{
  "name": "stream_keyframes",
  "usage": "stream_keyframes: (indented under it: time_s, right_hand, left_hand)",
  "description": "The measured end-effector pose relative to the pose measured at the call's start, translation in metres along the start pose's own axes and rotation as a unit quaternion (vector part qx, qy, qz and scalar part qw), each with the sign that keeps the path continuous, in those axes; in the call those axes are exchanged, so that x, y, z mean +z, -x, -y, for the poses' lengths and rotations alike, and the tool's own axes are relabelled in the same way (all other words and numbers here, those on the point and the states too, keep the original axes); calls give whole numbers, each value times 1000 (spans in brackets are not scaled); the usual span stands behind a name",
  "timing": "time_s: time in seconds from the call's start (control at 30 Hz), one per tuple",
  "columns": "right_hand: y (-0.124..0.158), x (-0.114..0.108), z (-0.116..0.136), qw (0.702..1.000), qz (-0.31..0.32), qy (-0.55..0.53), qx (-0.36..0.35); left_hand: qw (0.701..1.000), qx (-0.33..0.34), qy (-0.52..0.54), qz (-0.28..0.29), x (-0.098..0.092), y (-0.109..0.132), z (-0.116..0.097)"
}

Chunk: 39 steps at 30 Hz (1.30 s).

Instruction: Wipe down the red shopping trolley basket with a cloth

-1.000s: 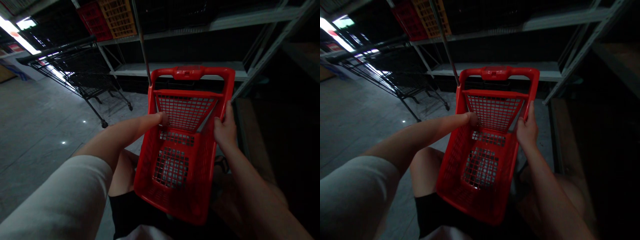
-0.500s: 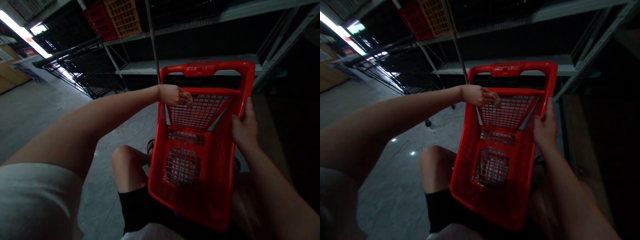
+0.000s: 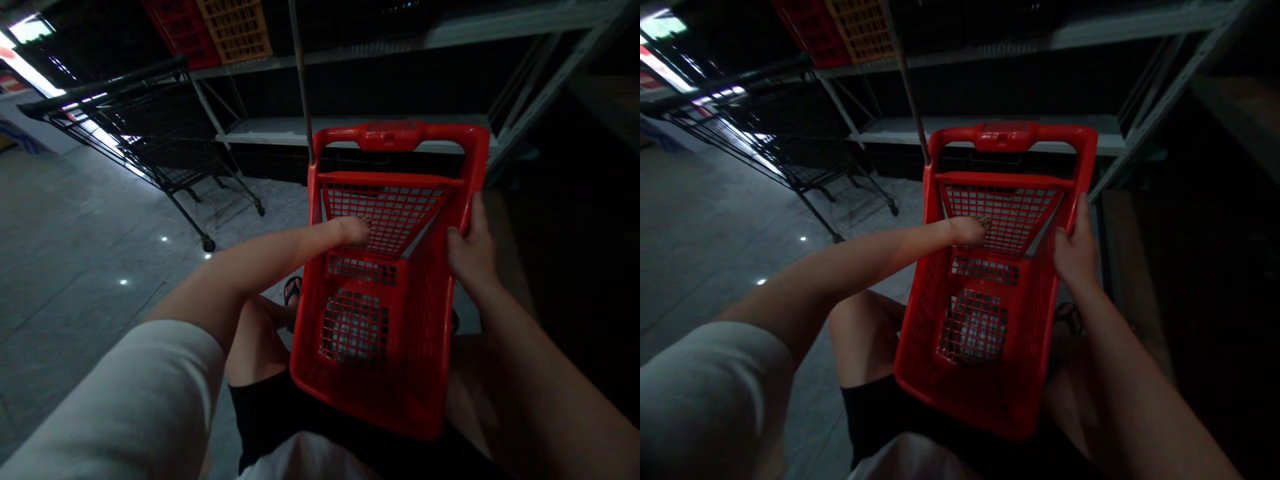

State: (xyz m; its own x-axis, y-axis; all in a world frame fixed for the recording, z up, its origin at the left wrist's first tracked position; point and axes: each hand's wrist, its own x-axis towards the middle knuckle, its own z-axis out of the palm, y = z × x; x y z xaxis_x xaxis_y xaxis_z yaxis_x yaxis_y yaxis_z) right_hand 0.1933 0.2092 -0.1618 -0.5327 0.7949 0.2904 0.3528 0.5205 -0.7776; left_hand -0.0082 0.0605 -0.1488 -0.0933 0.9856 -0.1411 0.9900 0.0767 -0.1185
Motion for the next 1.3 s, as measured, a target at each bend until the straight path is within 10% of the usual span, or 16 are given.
stream_keyframes:
  time_s: [0.1,0.43,0.63,0.73,0.83,0.93,1.03,1.2,1.3]
  right_hand:
    - [-5,-4,-2,1000,13,12,5]
    - [-19,-15,11,984,46,169,-27]
    - [-2,42,26,972,65,125,-191]
    - [4,82,32,991,87,-93,-41]
    - [13,110,37,902,155,-357,184]
    - [22,122,34,793,216,-521,231]
    - [24,125,10,819,127,-513,222]
    - [19,130,-46,917,-233,-240,218]
    - [17,144,-55,933,-291,-147,155]
  left_hand:
    - [999,49,7,20,-15,14,-4]
    - [958,-10,232,-171,-12,39,13]
    - [936,-34,270,-225,-6,37,12]
    - [921,-45,293,-253,-9,38,14]
    - [912,-51,306,-268,-11,39,12]
    - [913,-58,311,-258,-13,45,8]
    - [927,-89,261,-256,-22,51,12]
    - [948,-60,126,-285,-40,29,60]
    - [959,-7,93,-267,-40,3,87]
